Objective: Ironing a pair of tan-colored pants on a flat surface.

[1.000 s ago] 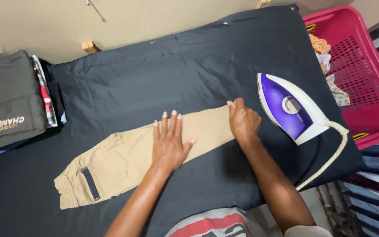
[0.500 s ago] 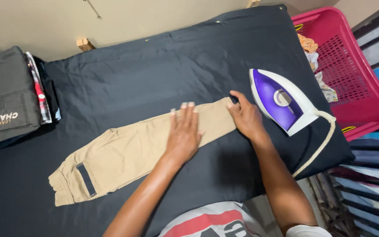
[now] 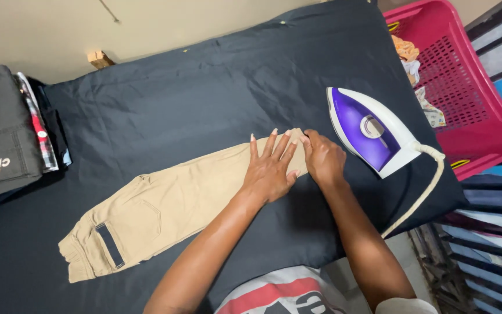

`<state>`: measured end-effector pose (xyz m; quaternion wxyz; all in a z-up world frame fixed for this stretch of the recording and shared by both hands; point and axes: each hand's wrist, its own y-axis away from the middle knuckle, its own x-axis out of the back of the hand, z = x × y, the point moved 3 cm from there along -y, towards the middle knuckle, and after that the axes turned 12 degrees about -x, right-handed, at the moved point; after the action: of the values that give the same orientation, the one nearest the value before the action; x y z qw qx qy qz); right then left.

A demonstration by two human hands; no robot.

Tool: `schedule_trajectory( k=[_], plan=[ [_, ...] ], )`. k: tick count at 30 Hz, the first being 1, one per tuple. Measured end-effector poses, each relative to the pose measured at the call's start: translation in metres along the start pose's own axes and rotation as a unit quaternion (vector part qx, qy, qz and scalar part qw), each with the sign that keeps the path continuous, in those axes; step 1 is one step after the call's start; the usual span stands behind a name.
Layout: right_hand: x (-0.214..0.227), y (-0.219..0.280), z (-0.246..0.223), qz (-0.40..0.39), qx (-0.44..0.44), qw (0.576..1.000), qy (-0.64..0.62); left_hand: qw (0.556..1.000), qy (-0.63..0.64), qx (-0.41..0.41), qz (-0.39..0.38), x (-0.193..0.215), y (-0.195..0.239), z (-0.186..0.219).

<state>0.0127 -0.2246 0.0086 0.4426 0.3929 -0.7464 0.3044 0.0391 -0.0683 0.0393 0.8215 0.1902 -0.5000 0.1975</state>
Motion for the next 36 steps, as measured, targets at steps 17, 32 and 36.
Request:
schedule_trajectory(
  k=[17,32,36],
  plan=[
    [0.125,-0.072,0.024,-0.067,-0.129,0.974,0.173,0.996,-0.006,-0.009,0.094,-0.032,-0.033,-0.004],
    [0.118,0.013,-0.098,-0.141,0.013,0.98,0.139,0.988,-0.014,0.062,0.141,-0.026,0.065,-0.048],
    [0.106,0.019,-0.093,-0.122,0.084,0.977,0.155,0.987,-0.025,0.102,0.117,-0.012,0.078,-0.054]
  ],
)
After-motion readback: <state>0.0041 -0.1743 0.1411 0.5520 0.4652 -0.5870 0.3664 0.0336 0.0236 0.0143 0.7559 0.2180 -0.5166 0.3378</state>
